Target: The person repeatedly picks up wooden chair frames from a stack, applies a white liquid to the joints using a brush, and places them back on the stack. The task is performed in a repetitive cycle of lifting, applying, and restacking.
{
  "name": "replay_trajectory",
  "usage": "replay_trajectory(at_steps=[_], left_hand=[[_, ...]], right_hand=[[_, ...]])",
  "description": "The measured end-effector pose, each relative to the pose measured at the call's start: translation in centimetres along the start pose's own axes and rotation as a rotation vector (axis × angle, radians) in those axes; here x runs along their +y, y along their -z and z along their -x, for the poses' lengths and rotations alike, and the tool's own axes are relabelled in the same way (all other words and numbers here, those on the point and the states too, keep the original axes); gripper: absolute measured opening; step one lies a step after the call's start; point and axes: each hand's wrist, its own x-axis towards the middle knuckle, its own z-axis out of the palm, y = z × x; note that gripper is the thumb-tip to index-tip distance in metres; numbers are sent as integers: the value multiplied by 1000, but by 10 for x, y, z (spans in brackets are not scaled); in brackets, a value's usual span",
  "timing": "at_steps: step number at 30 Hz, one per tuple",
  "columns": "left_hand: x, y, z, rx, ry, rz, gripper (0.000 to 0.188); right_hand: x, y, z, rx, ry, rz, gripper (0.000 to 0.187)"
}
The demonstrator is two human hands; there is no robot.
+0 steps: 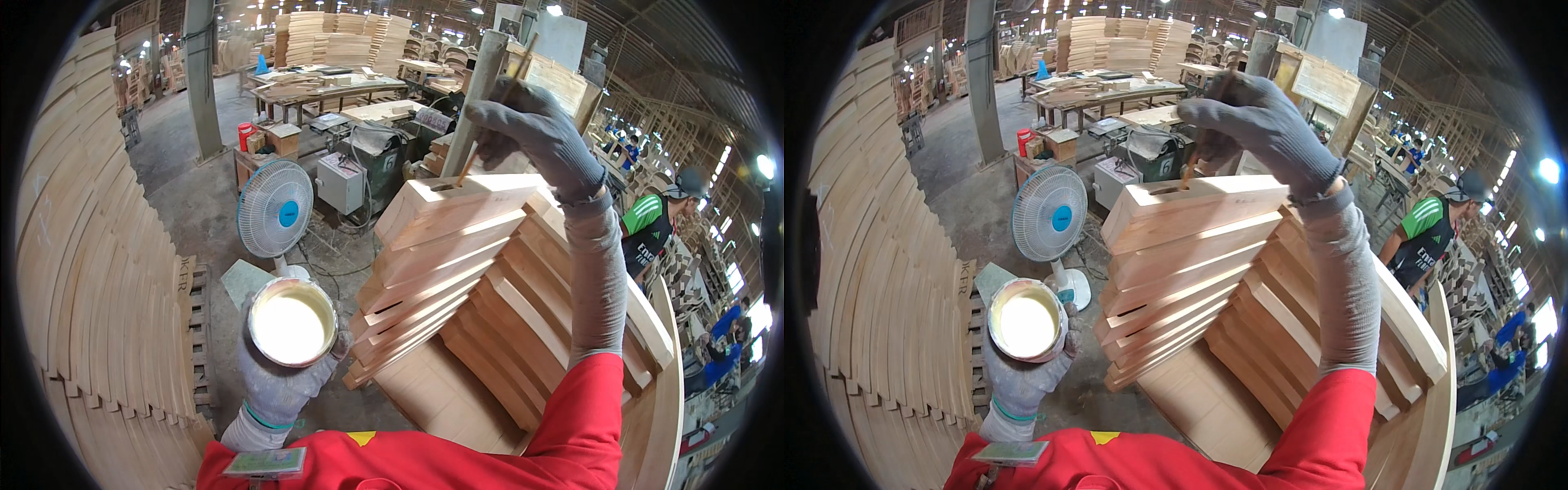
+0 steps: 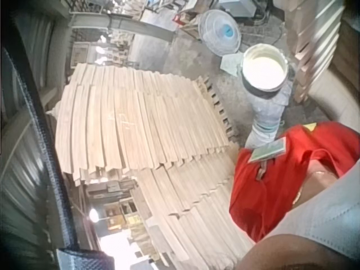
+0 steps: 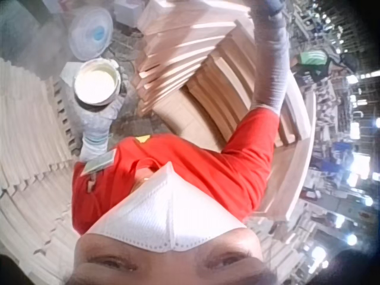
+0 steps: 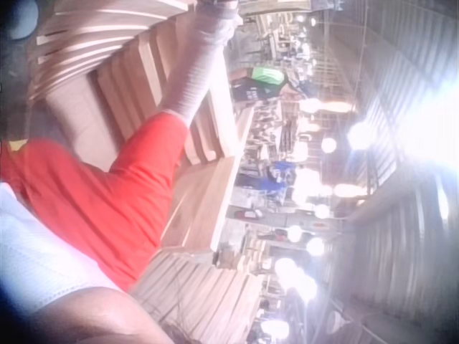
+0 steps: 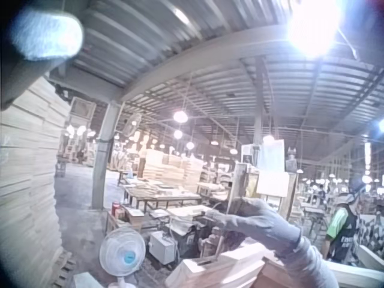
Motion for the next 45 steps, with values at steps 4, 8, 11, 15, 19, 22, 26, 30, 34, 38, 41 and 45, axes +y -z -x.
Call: replay_trajectory(at_steps=[4, 8, 11, 15, 19, 22, 26, 30, 34, 38, 41, 45], left_hand=[[-1, -1, 1, 70, -7, 82, 49], [-3, 0, 8, 91, 5, 132, 49], [-4, -3, 12, 70, 42, 221, 57], [-12, -4, 29, 131, -95, 43, 53], [-11, -6, 59, 151, -95, 136, 52], [-15, -9, 77, 198, -77, 200, 53], [-28, -11, 92, 275, -48, 270, 56], [-26, -26, 123, 280, -132, 218, 56], [-22, -24, 132, 208, -271, -230, 56], [-12, -33, 159, 106, -220, 186, 61], [-2, -26, 196, 56, -246, 36, 60], [10, -11, 266, -134, -255, 49, 56]], right_hand=[[-7, -15, -4, -30, 105, -167, 37], [-3, 6, 7, 55, 43, 36, 40], [-1, -1, 2, 36, 62, -20, 39], [3, -15, -2, -44, 88, -177, 35], [23, 16, 10, -39, 71, -274, 33], [29, 34, 27, -41, 149, -359, 29], [42, 44, 44, 48, 150, -434, 27], [29, 30, 67, 247, 224, -409, 30], [-9, -25, 123, 335, 294, -482, 26], [-68, -116, 189, 257, 240, -627, 18], [-86, -174, 235, 36, 356, -825, 15], [-129, -246, 305, 109, 33, -791, 20]])
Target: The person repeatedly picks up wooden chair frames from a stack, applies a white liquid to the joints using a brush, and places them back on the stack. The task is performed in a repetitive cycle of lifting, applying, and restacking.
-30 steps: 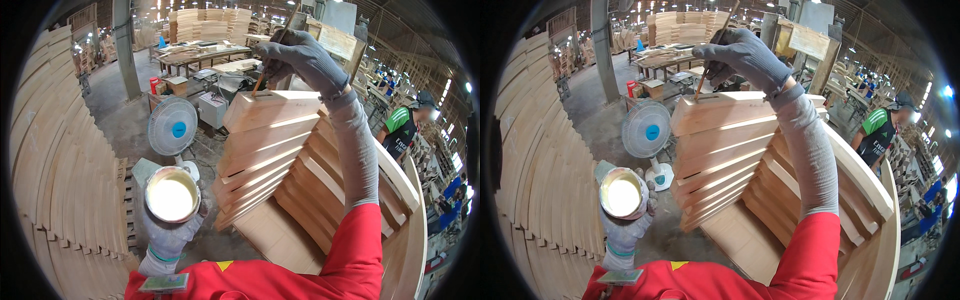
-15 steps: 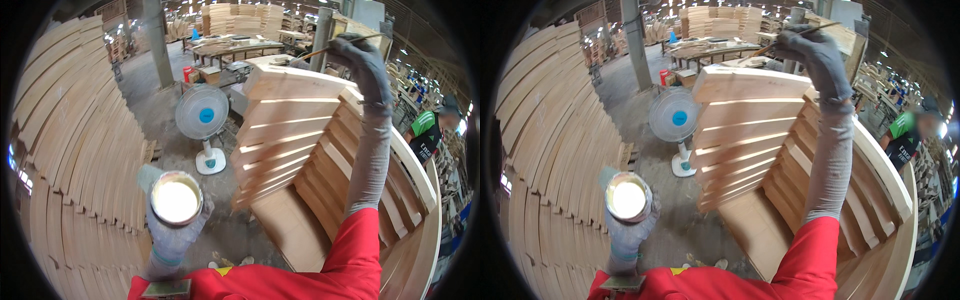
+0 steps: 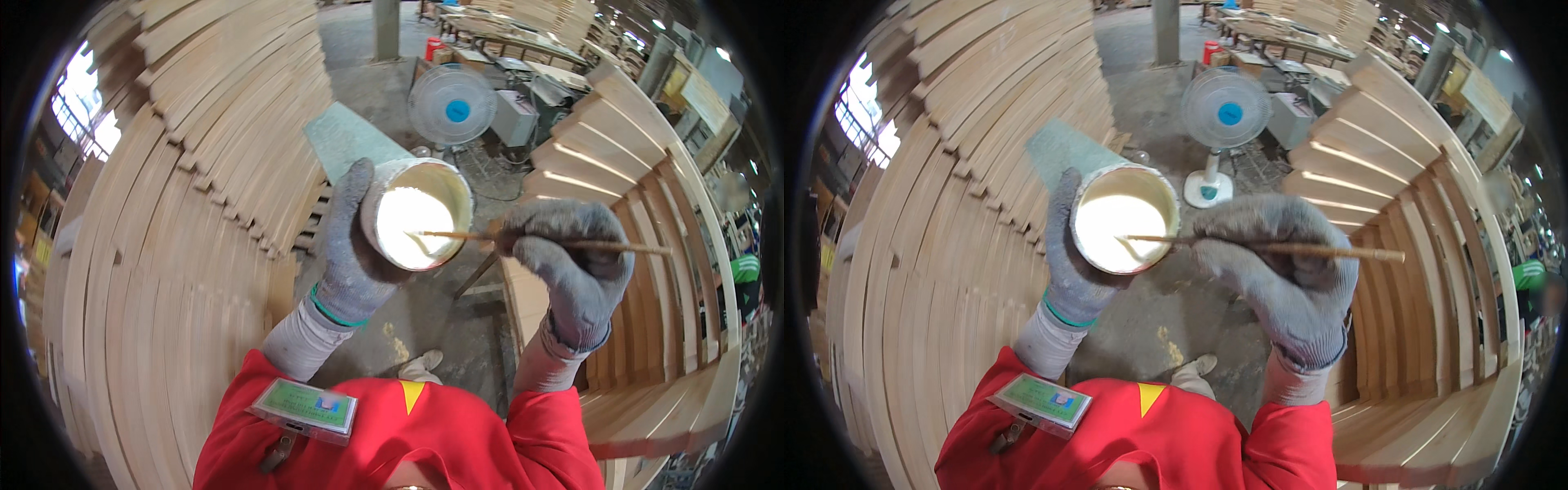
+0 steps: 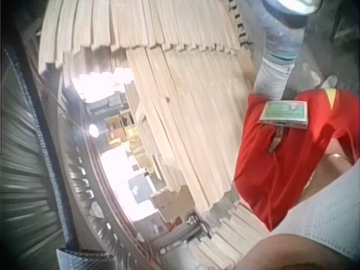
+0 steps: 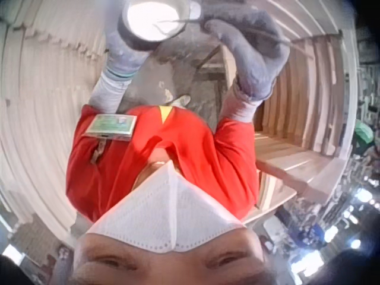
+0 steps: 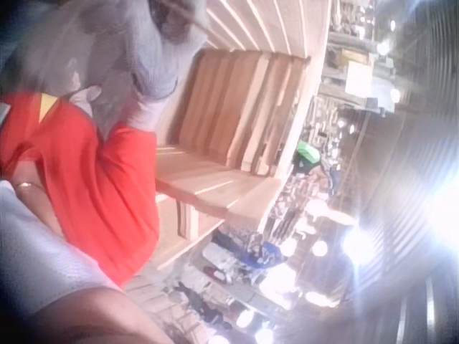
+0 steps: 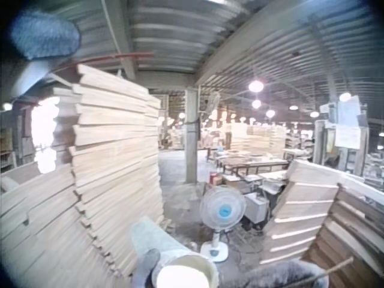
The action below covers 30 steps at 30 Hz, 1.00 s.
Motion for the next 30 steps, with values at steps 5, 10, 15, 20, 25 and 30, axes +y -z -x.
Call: replay_trajectory(at_steps=[5, 10, 15, 20, 25, 30], left_hand=[[14, 2, 70, 45, -116, -45, 52], [15, -4, 106, -41, 0, 230, 55], [-13, -8, 116, -67, 58, 317, 59], [-48, -29, 114, -34, 123, 214, 60], [-124, -20, 123, 78, -585, -917, 57], [-189, -55, 129, 204, -565, -967, 53]], right_hand=[[0, -35, 77, 70, 193, -100, 25], [-1, -53, 134, 124, 177, -180, 22], [-14, -52, 174, 211, 216, 63, 21], [-39, -38, 203, 322, 229, 108, 13], [-57, -10, 234, 243, 344, 188, 13], [-84, 3, 261, 470, 455, 215, 6]])
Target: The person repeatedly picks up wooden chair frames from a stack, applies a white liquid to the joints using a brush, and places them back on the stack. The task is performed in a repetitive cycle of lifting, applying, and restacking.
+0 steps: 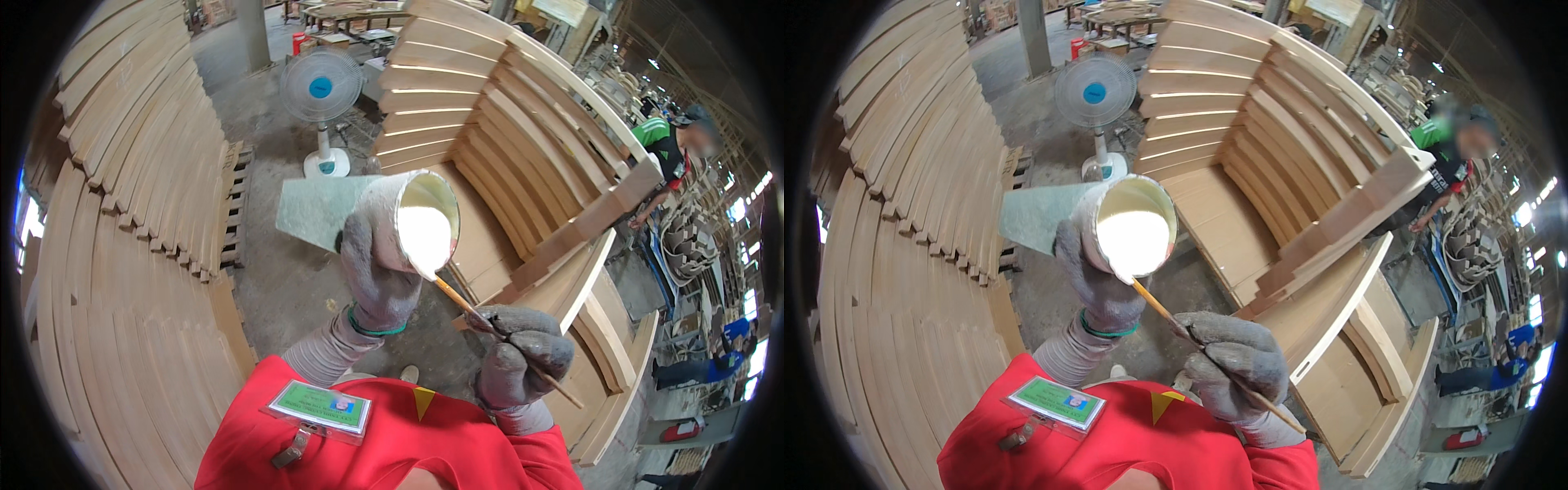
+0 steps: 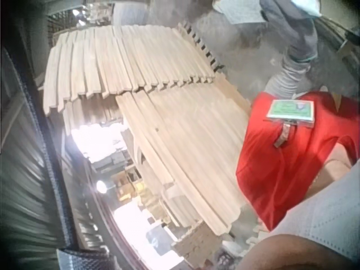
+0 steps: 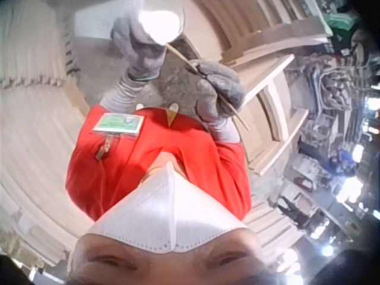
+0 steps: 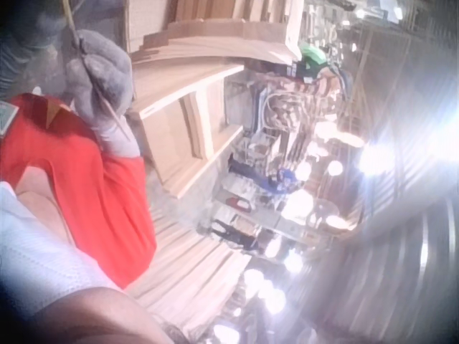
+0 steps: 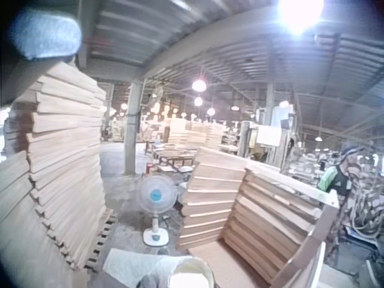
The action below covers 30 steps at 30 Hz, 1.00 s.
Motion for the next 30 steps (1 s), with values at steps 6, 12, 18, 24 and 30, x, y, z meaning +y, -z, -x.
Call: replay_trajectory(at_steps=[6, 12, 18, 24, 30], left_hand=[[42, -45, 11, -142, 730, 1056, 56], [86, -90, -7, -283, 1177, 1364, 57], [89, -108, -5, -389, 1233, 1312, 63], [82, -100, 2, -660, 642, 337, 59], [97, -93, 1, -289, 1015, 1068, 60]], right_hand=[[-24, 50, -64, 50, -338, 134, 10], [-67, 103, -187, -163, -324, 98, 25], [-95, 158, -299, -262, -179, 268, 27], [-75, 183, -324, -370, -328, 221, 29], [-63, 177, -327, -450, -367, 143, 28]])
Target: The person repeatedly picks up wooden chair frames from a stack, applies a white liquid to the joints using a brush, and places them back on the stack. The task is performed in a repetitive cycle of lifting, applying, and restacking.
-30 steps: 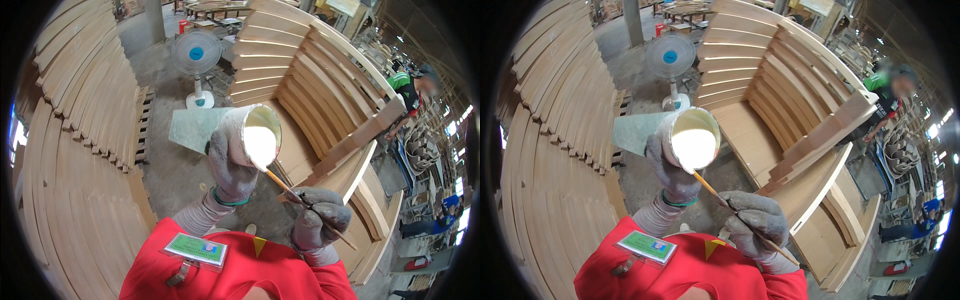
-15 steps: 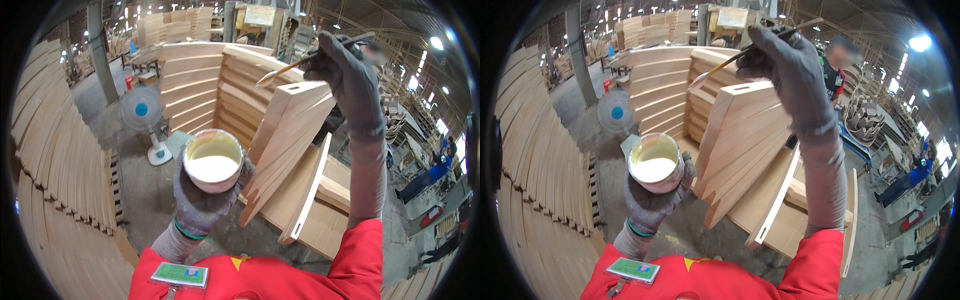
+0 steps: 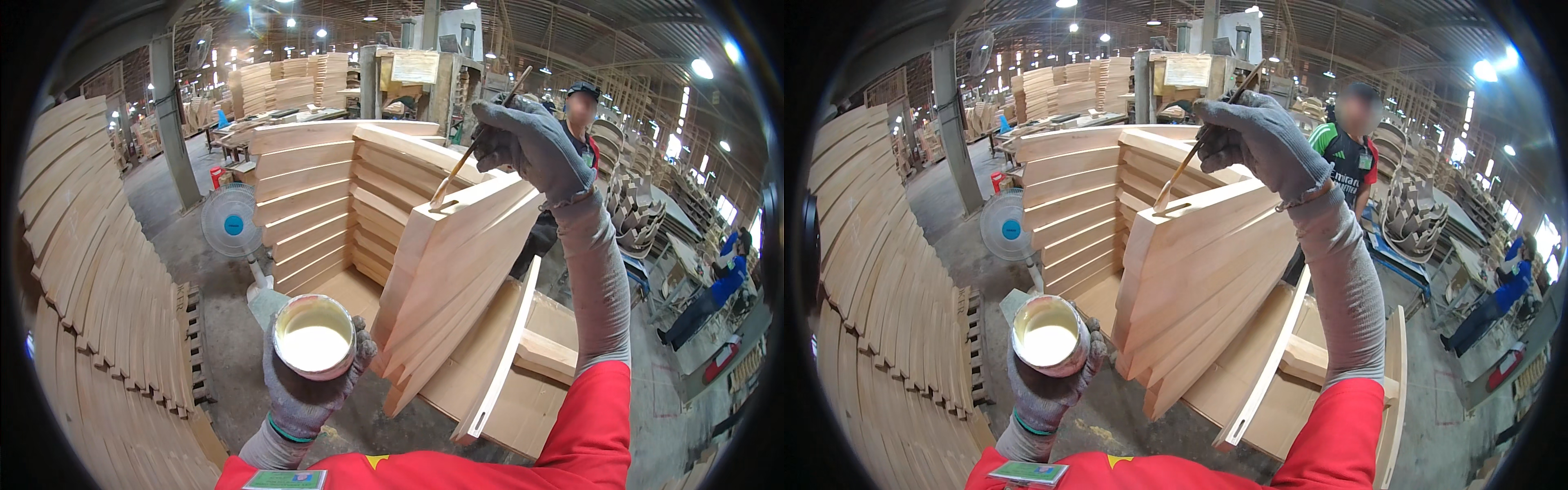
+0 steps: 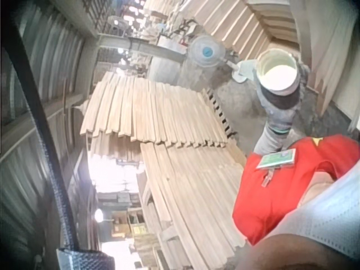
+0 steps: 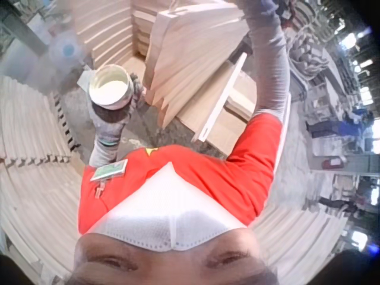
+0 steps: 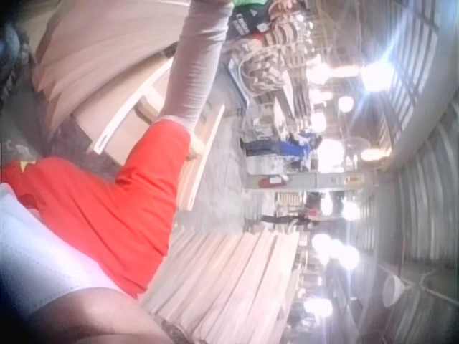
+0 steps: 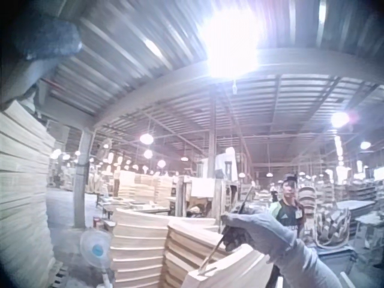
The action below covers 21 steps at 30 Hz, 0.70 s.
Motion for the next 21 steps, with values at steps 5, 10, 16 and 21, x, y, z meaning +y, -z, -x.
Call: replay_trajectory(at_steps=[5, 10, 16, 21], left_hand=[[-10, -2, -10, 7, -70, -328, 62], [-6, 12, -10, -36, 5, 64, 63], [-4, 18, -8, -8, -106, -258, 61], [-7, 15, -6, -9, -85, 8, 59]], right_hand=[[5, 10, 3, 49, -39, 52, 29], [-4, 19, 0, 49, -12, 128, 28], [-11, 19, -4, 57, 5, 286, 29], [-18, 14, -3, 38, -10, 355, 28]])
